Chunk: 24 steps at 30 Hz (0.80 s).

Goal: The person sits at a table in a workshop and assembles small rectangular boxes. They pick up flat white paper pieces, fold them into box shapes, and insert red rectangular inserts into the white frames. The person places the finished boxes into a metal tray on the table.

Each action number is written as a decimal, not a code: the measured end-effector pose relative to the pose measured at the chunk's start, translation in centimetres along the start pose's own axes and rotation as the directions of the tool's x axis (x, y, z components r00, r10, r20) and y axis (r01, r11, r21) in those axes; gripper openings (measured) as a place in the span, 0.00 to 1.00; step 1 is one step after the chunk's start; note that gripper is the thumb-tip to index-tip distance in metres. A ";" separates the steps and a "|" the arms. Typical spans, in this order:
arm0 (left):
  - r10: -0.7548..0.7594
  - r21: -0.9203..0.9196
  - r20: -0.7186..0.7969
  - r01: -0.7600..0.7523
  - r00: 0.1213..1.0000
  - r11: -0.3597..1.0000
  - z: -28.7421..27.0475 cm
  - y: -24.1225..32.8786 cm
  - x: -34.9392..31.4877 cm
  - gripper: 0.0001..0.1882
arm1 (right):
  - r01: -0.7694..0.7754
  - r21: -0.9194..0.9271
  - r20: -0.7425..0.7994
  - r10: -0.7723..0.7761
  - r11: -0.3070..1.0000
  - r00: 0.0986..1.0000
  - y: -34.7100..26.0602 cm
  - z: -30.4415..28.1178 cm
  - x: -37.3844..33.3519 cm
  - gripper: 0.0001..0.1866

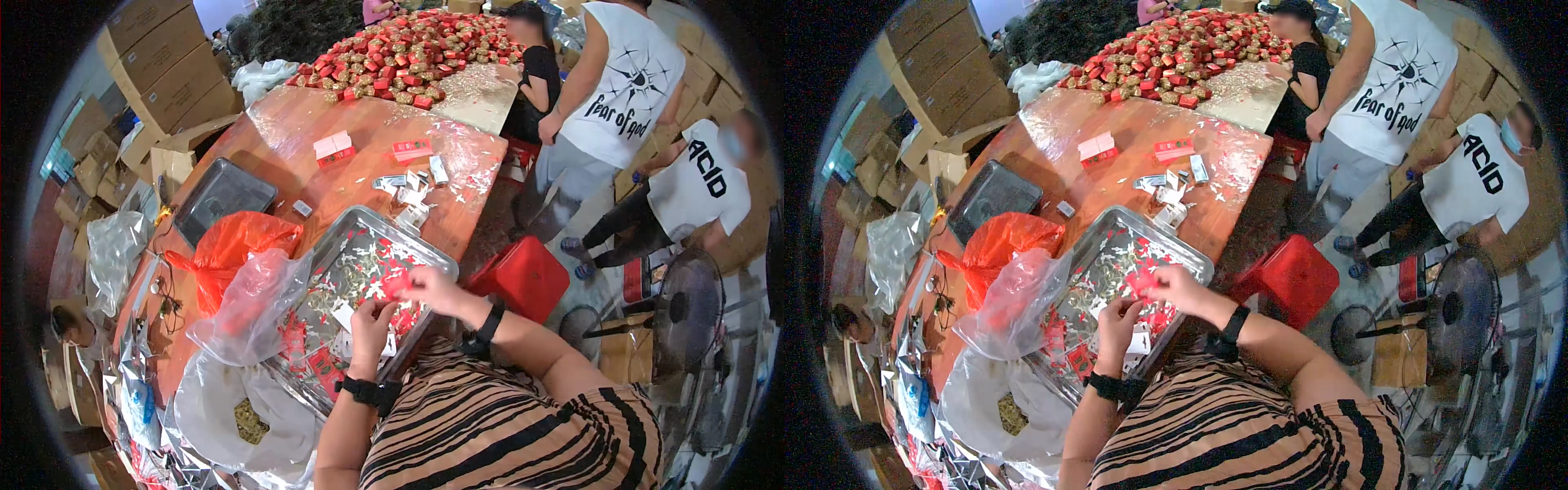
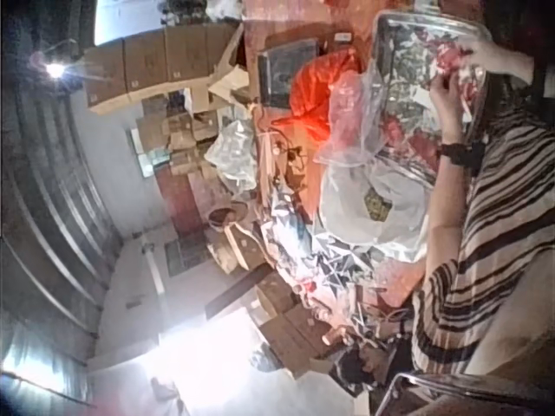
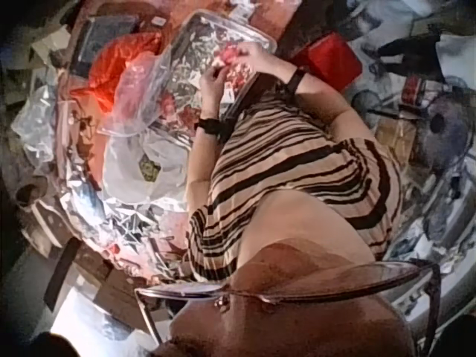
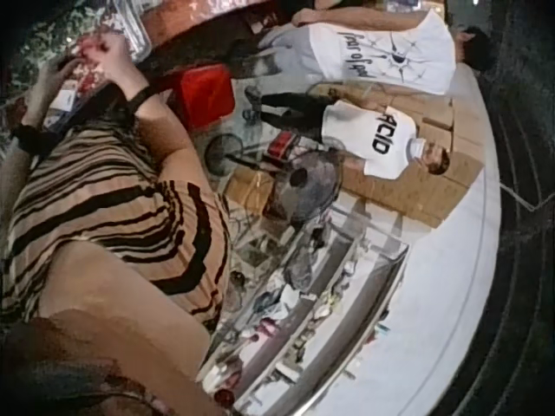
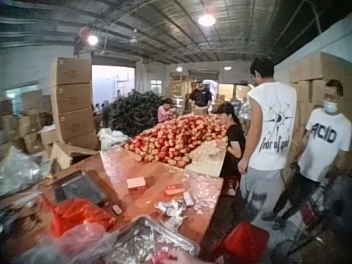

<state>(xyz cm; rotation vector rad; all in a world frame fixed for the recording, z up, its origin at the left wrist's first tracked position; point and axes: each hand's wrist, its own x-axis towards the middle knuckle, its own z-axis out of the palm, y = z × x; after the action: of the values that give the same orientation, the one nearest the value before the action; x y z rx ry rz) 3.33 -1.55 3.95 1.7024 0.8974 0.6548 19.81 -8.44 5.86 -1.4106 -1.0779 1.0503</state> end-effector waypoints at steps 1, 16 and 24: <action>0.040 -0.012 -0.028 -0.041 0.999 0.999 0.2 0.4 0.2 0.10 | -0.036 0.005 -0.072 0.036 0.999 0.997 0.6 -1.6 1.4 0.05; -0.116 0.516 -0.080 0.141 0.990 0.845 -4.9 -4.1 -4.5 0.17 | -0.328 -0.600 -0.722 -0.317 0.730 0.614 12.7 -18.0 15.0 0.25; -0.139 0.622 -0.309 0.311 0.941 0.719 -3.9 -6.5 -3.2 0.18 | 0.312 -0.511 0.342 -0.144 0.801 0.929 8.6 3.2 11.7 0.08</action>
<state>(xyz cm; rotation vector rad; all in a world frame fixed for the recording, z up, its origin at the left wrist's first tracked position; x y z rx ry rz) -3.14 -0.97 -1.13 2.1071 1.6403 0.3885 19.89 3.01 -3.59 -1.5466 -1.8409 0.8002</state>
